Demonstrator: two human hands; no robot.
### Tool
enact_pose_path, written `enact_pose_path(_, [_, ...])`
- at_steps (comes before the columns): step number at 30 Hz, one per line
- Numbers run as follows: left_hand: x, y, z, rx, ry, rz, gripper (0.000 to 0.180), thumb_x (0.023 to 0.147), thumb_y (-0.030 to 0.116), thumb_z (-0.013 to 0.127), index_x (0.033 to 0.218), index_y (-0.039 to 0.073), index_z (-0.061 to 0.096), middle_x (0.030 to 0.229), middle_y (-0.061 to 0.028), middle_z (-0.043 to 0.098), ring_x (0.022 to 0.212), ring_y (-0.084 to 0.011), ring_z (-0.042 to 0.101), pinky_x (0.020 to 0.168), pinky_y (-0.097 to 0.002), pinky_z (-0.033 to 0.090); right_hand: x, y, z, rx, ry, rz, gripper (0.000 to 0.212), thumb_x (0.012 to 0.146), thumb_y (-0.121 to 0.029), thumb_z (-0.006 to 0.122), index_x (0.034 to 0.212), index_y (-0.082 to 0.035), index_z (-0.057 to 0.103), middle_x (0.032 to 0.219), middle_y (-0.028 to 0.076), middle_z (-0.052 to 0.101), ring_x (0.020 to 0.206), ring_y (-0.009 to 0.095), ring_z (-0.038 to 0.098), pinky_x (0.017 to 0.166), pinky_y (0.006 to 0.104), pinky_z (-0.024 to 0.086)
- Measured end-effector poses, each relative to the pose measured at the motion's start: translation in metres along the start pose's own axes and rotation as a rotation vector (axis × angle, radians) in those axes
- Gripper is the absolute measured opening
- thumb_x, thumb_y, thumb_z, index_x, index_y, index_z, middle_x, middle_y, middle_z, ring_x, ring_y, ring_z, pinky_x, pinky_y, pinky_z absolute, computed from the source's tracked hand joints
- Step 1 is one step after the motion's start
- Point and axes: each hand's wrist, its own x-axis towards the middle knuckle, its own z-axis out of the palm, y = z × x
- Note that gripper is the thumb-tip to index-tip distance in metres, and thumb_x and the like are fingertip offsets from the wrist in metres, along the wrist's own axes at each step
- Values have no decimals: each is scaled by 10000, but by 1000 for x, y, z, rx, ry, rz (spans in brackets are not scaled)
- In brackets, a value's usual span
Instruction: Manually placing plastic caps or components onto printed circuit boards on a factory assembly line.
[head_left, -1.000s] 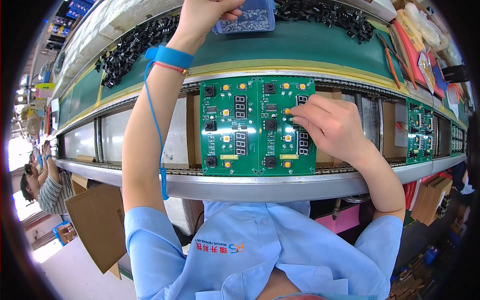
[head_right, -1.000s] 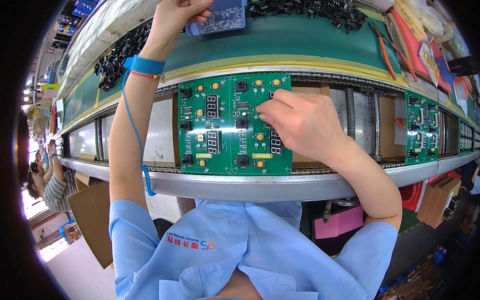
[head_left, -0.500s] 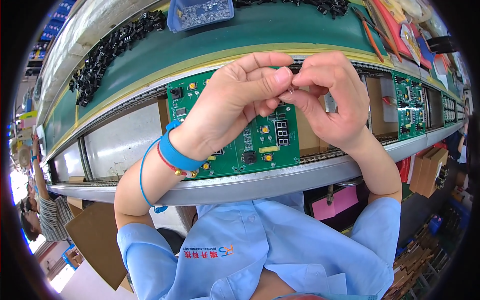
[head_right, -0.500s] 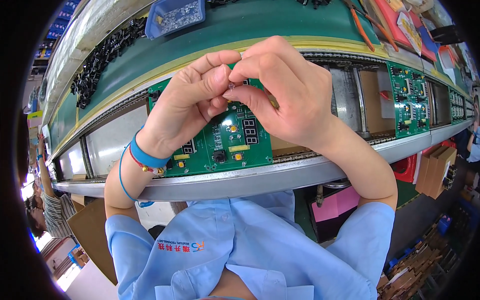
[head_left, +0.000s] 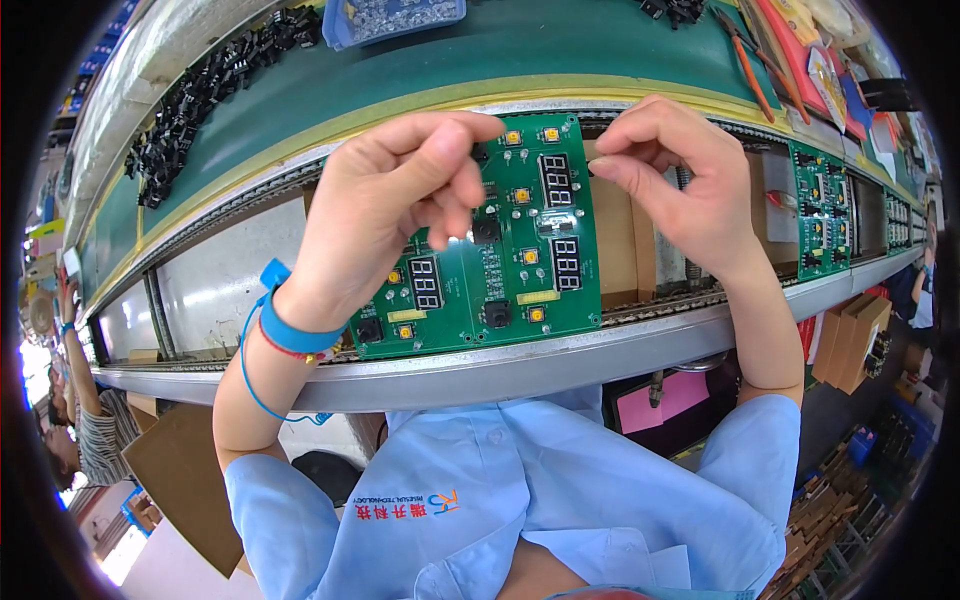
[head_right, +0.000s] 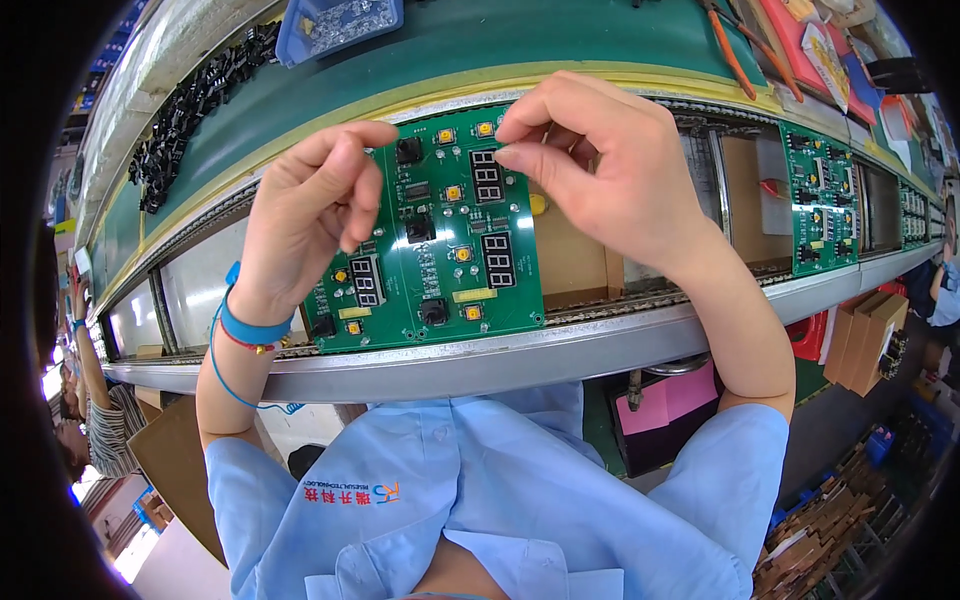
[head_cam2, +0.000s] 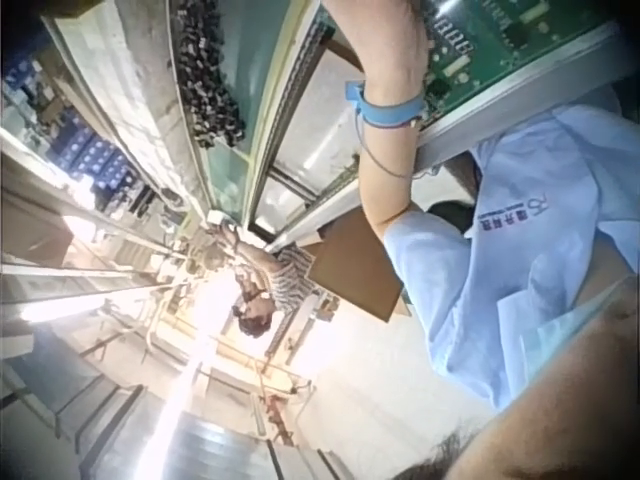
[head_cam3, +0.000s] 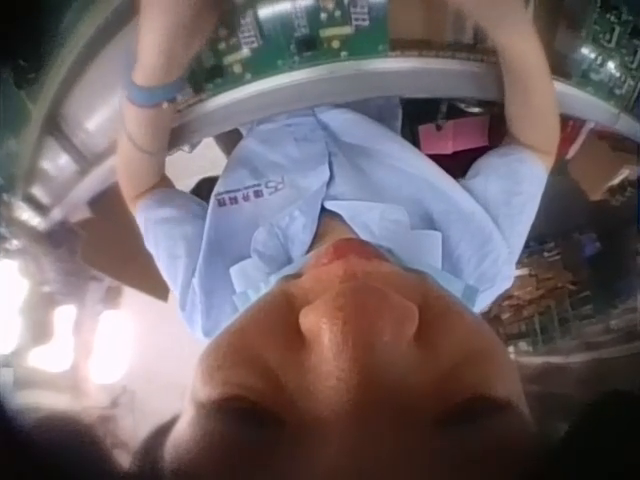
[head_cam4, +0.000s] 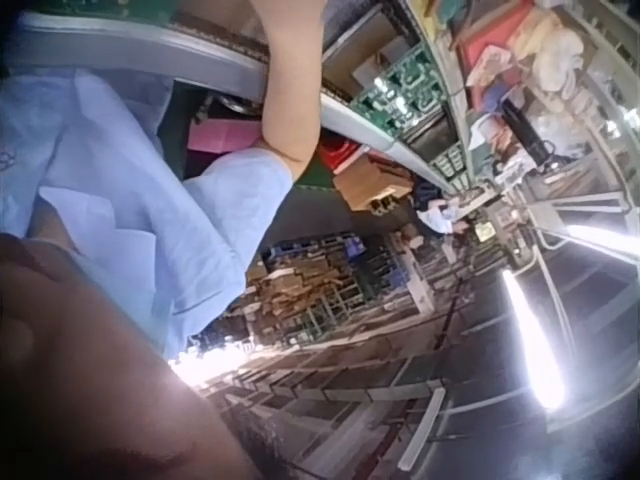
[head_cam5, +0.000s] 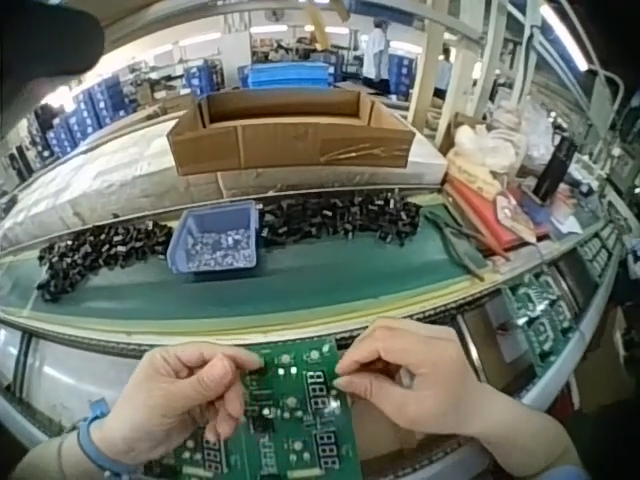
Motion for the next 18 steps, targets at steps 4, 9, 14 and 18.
enact_pose_path(4, [-7, -2, -7, 27, 45, 59, 364, 1014, 226, 456, 1253, -34, 543, 701, -3, 491, 561, -48, 443, 482, -167, 346, 1, 12, 2, 16, -155, 152, 99, 786, -6, 698, 885, -4, 691, 792, 55, 632, 689, 140, 597, 623, 255, 470])
enact_pose_path(9, [-15, 1, -15, 116, -33, 161, 303, 994, 143, 475, 1219, -29, 583, 772, 0, 566, 636, -53, 501, 583, -186, 409, 2, 11, 0, -11, -244, 218, 123, 794, -26, 690, 914, -6, 714, 810, 64, 646, 722, 158, 605, 647, 267, 471])
enact_pose_path(14, [-16, 0, -17, 190, -25, 147, 287, 986, 142, 504, 1206, -16, 599, 779, -1, 584, 635, -48, 498, 593, -178, 411, 4, 13, -3, -11, -265, 269, 134, 804, -40, 681, 926, 3, 715, 799, 64, 643, 721, 151, 609, 653, 261, 474])
enact_pose_path(18, [-15, -6, -17, 192, -28, 154, 280, 983, 148, 516, 1195, -11, 611, 790, -2, 598, 638, -42, 500, 592, -174, 413, 7, 13, -6, 90, -267, 349, 147, 829, -21, 645, 960, 11, 706, 811, 51, 629, 730, 131, 604, 669, 244, 478])
